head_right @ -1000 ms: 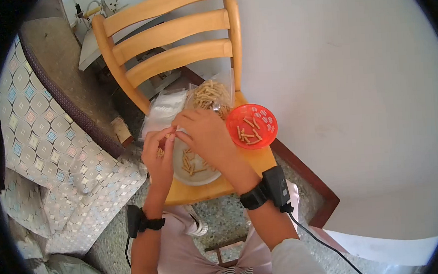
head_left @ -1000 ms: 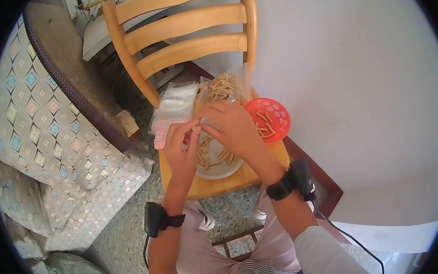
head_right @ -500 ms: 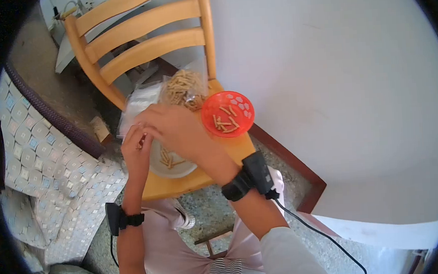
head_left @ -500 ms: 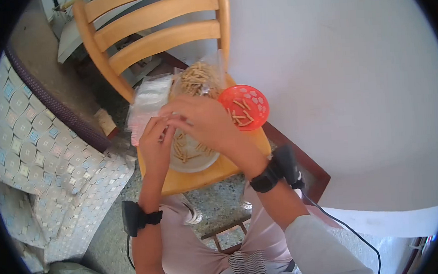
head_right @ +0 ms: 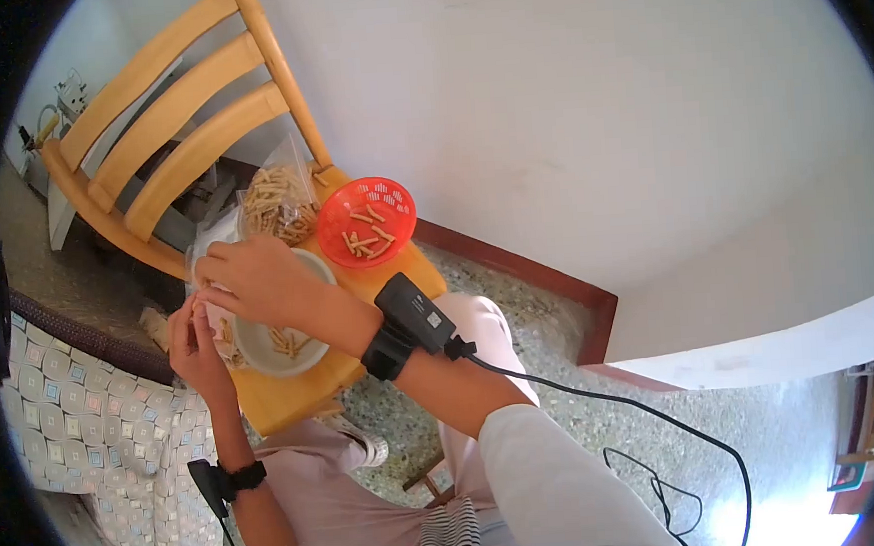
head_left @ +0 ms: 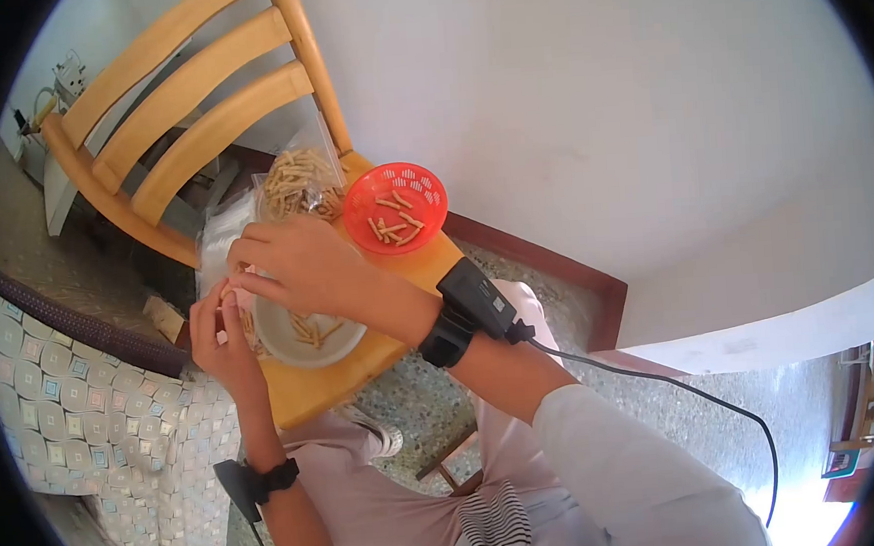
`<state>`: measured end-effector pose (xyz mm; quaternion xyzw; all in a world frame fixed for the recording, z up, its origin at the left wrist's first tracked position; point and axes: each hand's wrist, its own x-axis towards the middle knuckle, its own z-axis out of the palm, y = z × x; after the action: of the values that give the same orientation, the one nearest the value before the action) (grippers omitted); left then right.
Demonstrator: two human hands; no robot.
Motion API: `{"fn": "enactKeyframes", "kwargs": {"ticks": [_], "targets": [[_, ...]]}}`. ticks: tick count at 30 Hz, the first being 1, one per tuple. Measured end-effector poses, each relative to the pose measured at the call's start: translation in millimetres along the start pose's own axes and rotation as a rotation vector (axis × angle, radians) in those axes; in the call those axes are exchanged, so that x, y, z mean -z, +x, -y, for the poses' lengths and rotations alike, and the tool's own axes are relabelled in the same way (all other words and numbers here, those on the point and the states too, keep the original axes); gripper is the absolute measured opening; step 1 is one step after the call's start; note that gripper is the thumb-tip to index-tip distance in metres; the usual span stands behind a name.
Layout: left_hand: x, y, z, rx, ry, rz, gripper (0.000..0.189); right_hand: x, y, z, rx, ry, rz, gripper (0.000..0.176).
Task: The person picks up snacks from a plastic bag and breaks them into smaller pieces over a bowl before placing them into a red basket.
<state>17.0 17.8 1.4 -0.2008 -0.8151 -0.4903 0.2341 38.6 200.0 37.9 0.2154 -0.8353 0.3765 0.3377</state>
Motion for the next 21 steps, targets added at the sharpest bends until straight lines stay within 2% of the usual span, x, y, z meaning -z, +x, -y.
{"fn": "enactKeyframes", "kwargs": {"ticks": [12,16,18,21], "targets": [[14,1,1,-0.097,-0.127,0.028,0.014,-10,0,1,-0.053,0.066,0.011,0.026],[17,3,7,-0.09,-0.058,0.05,0.014,-10,0,4,-0.034,0.126,-0.034,0.026],[28,6,18,-0.068,-0.031,0.059,0.014,-15,-1,8,-0.064,0.155,0.022,0.024],[29,12,30,-0.08,-0.057,-0.017,0.018,-25,-4,12,-0.045,0.122,0.045,0.023]]}}
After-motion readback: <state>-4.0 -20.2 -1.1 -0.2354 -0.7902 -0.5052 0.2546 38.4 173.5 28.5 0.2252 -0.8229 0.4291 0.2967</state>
